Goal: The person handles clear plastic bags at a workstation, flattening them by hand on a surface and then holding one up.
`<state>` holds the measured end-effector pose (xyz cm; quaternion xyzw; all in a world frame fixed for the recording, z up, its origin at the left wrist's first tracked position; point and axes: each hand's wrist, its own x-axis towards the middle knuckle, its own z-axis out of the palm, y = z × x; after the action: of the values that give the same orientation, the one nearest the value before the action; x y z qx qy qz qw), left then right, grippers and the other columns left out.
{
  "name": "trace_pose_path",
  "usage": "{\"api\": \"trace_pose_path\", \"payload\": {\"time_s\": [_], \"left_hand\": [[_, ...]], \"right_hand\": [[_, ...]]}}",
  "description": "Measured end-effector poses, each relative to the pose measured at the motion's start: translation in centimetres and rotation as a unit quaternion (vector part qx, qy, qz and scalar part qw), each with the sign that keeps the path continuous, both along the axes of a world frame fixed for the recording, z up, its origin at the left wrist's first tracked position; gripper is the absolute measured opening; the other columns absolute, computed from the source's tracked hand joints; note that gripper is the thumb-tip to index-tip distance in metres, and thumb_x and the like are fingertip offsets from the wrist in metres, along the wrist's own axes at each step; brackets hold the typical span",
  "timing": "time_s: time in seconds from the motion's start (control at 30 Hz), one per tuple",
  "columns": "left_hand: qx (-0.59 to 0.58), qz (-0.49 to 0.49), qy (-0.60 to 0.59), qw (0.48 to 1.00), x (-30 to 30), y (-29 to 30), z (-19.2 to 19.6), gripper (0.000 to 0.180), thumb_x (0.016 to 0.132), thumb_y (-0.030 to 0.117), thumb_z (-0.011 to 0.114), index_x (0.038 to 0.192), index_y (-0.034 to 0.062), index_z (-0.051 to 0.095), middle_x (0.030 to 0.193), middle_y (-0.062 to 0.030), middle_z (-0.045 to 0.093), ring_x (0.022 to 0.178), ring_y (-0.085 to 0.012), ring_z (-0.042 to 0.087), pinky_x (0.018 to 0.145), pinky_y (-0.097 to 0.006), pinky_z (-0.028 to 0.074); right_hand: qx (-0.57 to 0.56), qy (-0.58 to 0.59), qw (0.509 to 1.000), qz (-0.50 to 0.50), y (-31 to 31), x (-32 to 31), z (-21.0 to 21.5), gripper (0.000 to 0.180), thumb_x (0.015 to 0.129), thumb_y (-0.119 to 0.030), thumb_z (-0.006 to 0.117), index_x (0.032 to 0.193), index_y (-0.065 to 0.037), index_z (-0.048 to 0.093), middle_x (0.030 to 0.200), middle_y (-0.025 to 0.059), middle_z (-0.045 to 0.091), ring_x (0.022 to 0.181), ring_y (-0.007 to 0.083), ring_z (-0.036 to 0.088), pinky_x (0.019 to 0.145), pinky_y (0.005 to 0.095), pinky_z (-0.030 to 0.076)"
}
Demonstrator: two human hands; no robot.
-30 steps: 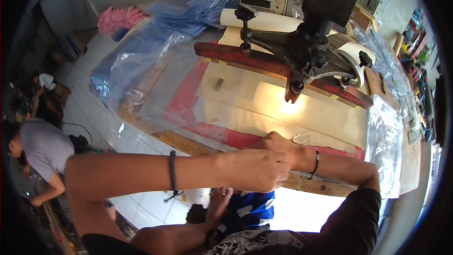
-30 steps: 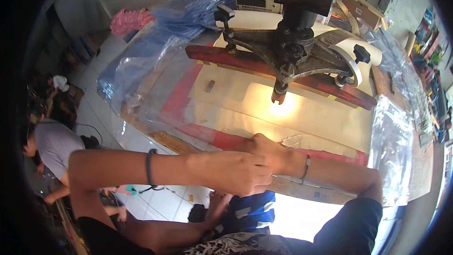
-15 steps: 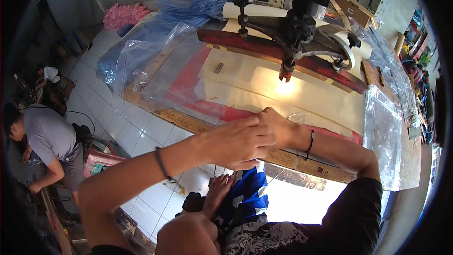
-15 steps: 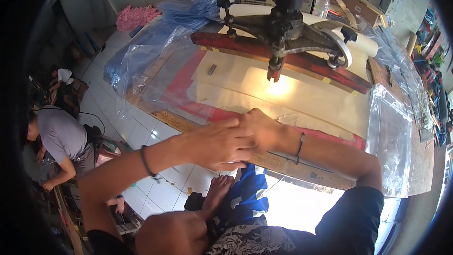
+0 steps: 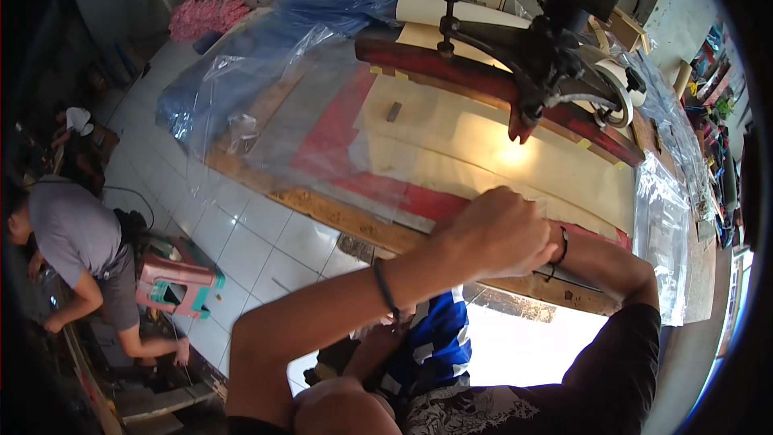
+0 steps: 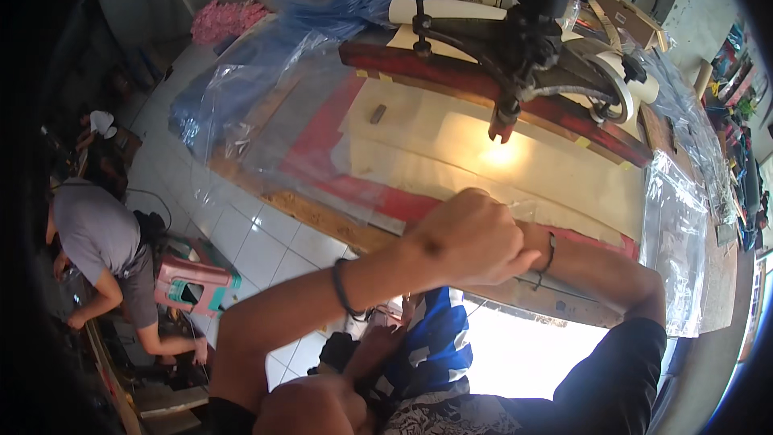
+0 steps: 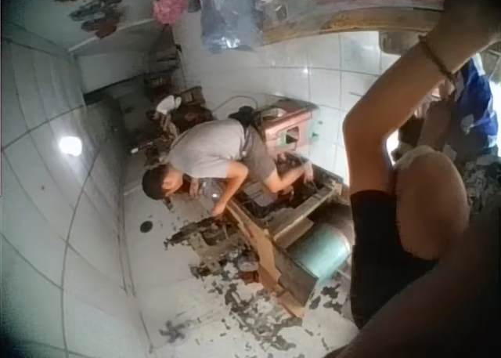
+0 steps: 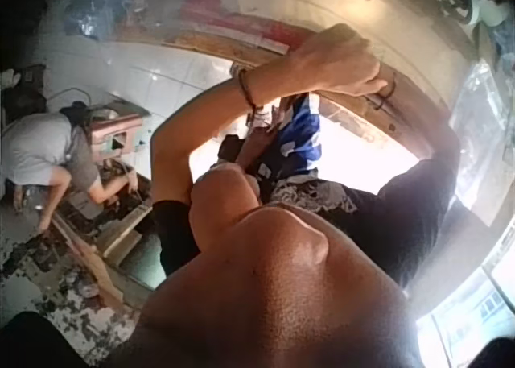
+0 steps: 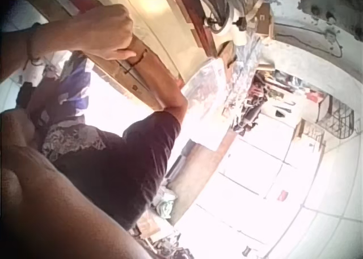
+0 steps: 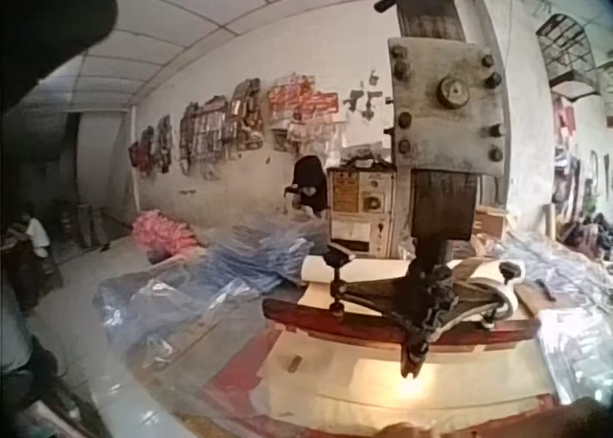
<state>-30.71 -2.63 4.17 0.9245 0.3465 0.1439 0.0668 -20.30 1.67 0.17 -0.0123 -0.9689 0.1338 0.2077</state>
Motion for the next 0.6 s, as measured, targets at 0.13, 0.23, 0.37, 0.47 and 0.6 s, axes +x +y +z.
{"api": "trace_pose_path", "payload": {"time_s": [0.13, 0.23, 0.37, 0.47, 0.6], "left_hand": [[0.092, 0.061, -0.080, 0.991, 0.5, 0.1, -2.2, 0.039, 0.087, 0.033, 0.062, 0.054, 0.0125, 0.066, 0.055, -0.0065, 0.064, 0.055, -0.0208, 0.065, 0.060, -0.037, 0.048], [0.153, 0.062, -0.115, 0.980, 0.5, 0.2, -3.9, 0.041, 0.091, 0.030, 0.059, 0.055, 0.0124, 0.065, 0.053, -0.0016, 0.062, 0.050, -0.0177, 0.060, 0.057, -0.034, 0.044], [0.192, 0.042, -0.106, 0.975, 0.2, -0.1, -4.7, 0.039, 0.094, 0.027, 0.057, 0.061, 0.0101, 0.066, 0.056, -0.0008, 0.062, 0.058, -0.0161, 0.060, 0.061, -0.033, 0.043], [0.222, 0.037, -0.128, 0.966, -0.5, -0.2, -4.9, 0.040, 0.095, 0.030, 0.056, 0.062, 0.0098, 0.066, 0.057, -0.0020, 0.060, 0.061, -0.0163, 0.058, 0.062, -0.032, 0.042], [0.192, 0.012, -0.084, 0.978, 0.0, -0.9, -5.0, 0.041, 0.095, 0.031, 0.056, 0.062, 0.0099, 0.065, 0.056, -0.0026, 0.057, 0.059, -0.0171, 0.054, 0.062, -0.033, 0.041]], "right_hand": [[0.007, -0.011, 1.000, 0.016, -0.7, -1.2, 0.5, 0.017, 0.066, -0.024, 0.070, 0.074, -0.011, 0.063, 0.069, 0.0066, 0.062, 0.061, 0.0277, 0.060, 0.057, 0.0420, 0.049], [0.011, -0.031, 0.999, 0.008, -1.1, -1.6, 0.8, 0.016, 0.067, -0.023, 0.069, 0.074, -0.011, 0.062, 0.070, 0.0061, 0.062, 0.061, 0.0267, 0.060, 0.056, 0.0415, 0.049], [0.016, -0.049, 0.999, -0.011, -1.6, -2.0, 1.8, 0.015, 0.067, -0.023, 0.068, 0.074, -0.011, 0.062, 0.070, 0.0054, 0.061, 0.061, 0.0252, 0.060, 0.055, 0.0409, 0.049], [0.019, -0.049, 0.998, -0.021, -1.6, -2.4, 2.6, 0.015, 0.068, -0.023, 0.068, 0.074, -0.011, 0.062, 0.070, 0.0049, 0.061, 0.061, 0.0241, 0.059, 0.054, 0.0405, 0.049], [0.025, -0.048, 0.998, -0.029, -2.2, -3.1, 3.6, 0.014, 0.069, -0.022, 0.067, 0.074, -0.011, 0.061, 0.071, 0.0042, 0.060, 0.061, 0.0227, 0.059, 0.053, 0.0399, 0.049]]}}
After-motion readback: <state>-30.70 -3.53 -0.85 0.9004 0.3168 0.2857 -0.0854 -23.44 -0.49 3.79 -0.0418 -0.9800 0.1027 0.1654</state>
